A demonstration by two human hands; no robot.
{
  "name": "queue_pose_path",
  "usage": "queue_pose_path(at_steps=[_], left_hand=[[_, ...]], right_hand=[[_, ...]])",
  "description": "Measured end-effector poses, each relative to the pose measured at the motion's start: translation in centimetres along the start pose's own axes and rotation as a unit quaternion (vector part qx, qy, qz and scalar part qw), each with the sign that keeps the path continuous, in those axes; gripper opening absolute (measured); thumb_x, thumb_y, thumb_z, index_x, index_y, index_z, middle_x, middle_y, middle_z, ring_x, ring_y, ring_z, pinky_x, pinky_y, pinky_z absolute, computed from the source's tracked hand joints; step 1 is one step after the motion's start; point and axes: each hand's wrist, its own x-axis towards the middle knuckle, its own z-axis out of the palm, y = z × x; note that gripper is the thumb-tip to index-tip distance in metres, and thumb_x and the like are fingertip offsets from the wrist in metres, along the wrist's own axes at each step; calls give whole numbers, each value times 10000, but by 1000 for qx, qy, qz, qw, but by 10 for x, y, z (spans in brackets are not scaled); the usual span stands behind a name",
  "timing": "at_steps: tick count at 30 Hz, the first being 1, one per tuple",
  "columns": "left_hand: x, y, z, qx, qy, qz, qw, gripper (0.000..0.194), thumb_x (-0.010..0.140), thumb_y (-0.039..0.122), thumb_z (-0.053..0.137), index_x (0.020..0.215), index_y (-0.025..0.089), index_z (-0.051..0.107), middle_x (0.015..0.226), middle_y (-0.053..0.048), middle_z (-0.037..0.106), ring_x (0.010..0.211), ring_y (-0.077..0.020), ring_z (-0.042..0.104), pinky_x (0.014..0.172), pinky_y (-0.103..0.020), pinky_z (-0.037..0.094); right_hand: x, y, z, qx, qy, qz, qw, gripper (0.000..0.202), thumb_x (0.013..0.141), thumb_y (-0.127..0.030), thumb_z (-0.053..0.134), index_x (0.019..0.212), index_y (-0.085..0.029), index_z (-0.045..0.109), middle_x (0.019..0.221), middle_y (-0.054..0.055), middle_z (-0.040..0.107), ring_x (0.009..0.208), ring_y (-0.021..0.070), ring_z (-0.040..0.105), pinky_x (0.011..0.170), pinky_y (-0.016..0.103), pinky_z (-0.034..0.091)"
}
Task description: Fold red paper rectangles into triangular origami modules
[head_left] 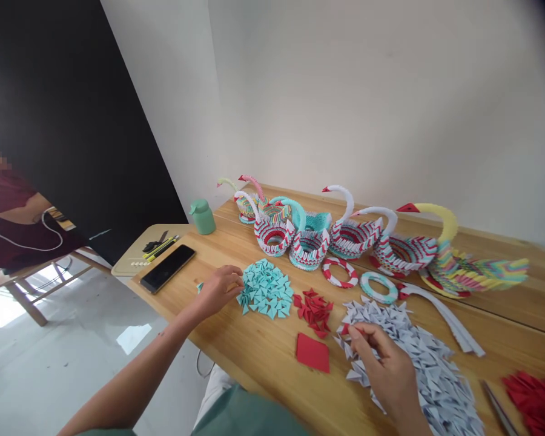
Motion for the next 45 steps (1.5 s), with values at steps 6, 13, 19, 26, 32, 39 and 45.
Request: queue_pose_path(at_steps=[6, 13, 19, 26, 32, 39, 45], left_hand=[[-2, -1, 6, 84, -3, -22, 996, 144, 853, 271, 568, 851, 193, 689, 1069, -107, 650, 985, -263, 600, 883, -400, 448], [4, 4, 21, 140, -1, -57, 989, 135, 832, 260, 591, 892, 185, 685, 1019, -108, 651, 962, -273, 591, 886, -410, 436], [7, 6, 26, 140, 2, -71, 988, 151, 850, 223, 545, 846, 186, 691, 955, -96, 669, 922, -265, 594, 865, -396, 438], [-1, 14, 18, -11, 101, -93, 990, 121, 812, 214, 555, 791, 202, 673, 935, -73, 699, 906, -243, 623, 857, -378, 456], [-9, 37, 10, -443, 72, -194, 872, 201, 783, 350, 663, 739, 166, 596, 670, -48, 708, 760, -209, 669, 766, -329, 488], [-8, 55, 19, -612, 75, -198, 762, 291, 704, 326, 782, 737, 148, 553, 685, -35, 712, 588, -138, 656, 623, -251, 472], [-13, 67, 23, -650, 59, -142, 744, 290, 686, 295, 812, 869, 153, 638, 692, -19, 733, 521, -132, 661, 558, -241, 507]], right_hand=[[-1, 2, 2, 2, -5, -3, 1000, 345, 819, -537, 531, 725, -222, 634, 517, -30, 586, 492, 146, 546, 531, 228, 433], [-1, 3, 2, -2, -9, -3, 1000, 359, 823, -549, 523, 721, -222, 629, 520, -35, 584, 500, 144, 555, 542, 227, 426], [-2, 7, 1, -19, -9, -6, 1000, 366, 820, -563, 532, 763, -222, 653, 561, -19, 627, 517, 158, 577, 547, 239, 432], [-1, 8, 1, -14, -20, -15, 1000, 351, 831, -548, 531, 746, -227, 645, 546, -20, 614, 522, 156, 563, 553, 231, 442], [0, 13, 0, -18, -41, -24, 999, 364, 832, -557, 525, 762, -219, 644, 563, -21, 623, 528, 153, 581, 534, 221, 450], [-2, 7, 1, -10, -28, -16, 999, 344, 836, -545, 529, 755, -226, 628, 537, -29, 595, 513, 151, 557, 545, 235, 430], [0, 12, 1, -22, -31, -28, 999, 381, 838, -571, 515, 751, -222, 642, 538, -26, 602, 517, 152, 576, 543, 228, 447]])
